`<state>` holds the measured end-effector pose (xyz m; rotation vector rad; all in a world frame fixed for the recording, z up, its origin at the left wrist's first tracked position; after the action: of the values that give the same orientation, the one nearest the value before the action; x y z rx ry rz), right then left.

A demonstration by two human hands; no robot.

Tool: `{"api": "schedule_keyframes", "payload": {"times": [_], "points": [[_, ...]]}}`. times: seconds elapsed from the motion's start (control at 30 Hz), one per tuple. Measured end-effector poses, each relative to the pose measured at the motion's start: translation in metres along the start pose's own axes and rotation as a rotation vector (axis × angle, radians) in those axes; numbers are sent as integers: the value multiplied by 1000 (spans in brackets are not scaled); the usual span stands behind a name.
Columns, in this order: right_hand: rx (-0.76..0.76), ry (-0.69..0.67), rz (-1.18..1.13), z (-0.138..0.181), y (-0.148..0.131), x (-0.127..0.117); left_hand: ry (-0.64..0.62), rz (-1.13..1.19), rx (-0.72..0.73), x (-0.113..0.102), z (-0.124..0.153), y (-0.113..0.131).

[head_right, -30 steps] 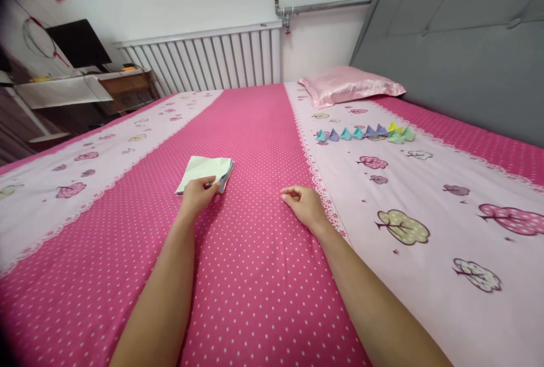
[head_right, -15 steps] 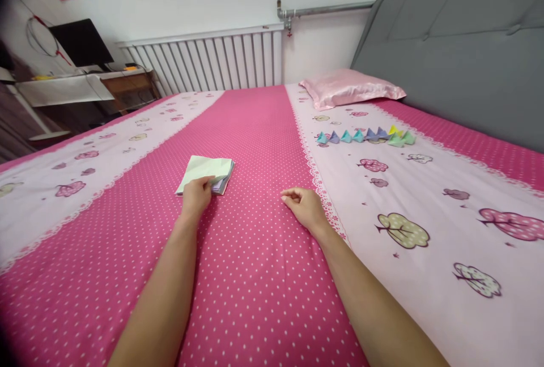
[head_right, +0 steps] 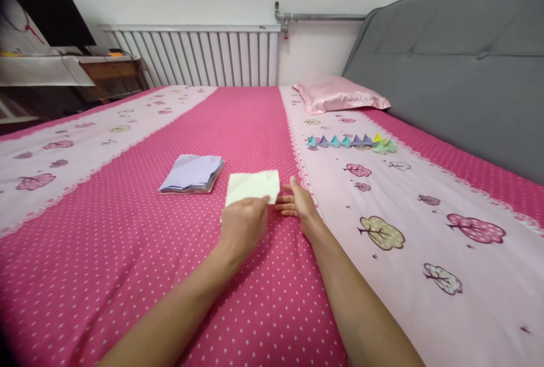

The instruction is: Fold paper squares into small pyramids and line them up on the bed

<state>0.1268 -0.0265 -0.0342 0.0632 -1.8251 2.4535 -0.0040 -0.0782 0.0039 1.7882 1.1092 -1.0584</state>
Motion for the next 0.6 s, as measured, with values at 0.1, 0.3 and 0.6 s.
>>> {"api": "schedule_keyframes", "payload": {"times": [0.1, 0.3, 0.6], "points": [[-57, -1, 86, -3, 3, -3, -153, 52, 62, 6, 13, 22], [-229, 126, 384, -16, 17, -9, -183, 305, 79, 10, 9, 10], [-649, 418, 741, -4, 6, -3, -314, 41, 97, 57, -9, -42]]}}
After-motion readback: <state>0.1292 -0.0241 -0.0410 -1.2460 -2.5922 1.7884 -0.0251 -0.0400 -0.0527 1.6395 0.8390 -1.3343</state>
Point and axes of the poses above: each hand's wrist, its own z-axis away from the middle knuckle, its own x-axis out of the palm, y = z × x, the point moved 1 cm from there along -z, towards the middle knuckle, and after that the axes turned 4 degrees about z, right-handed, at the moved point
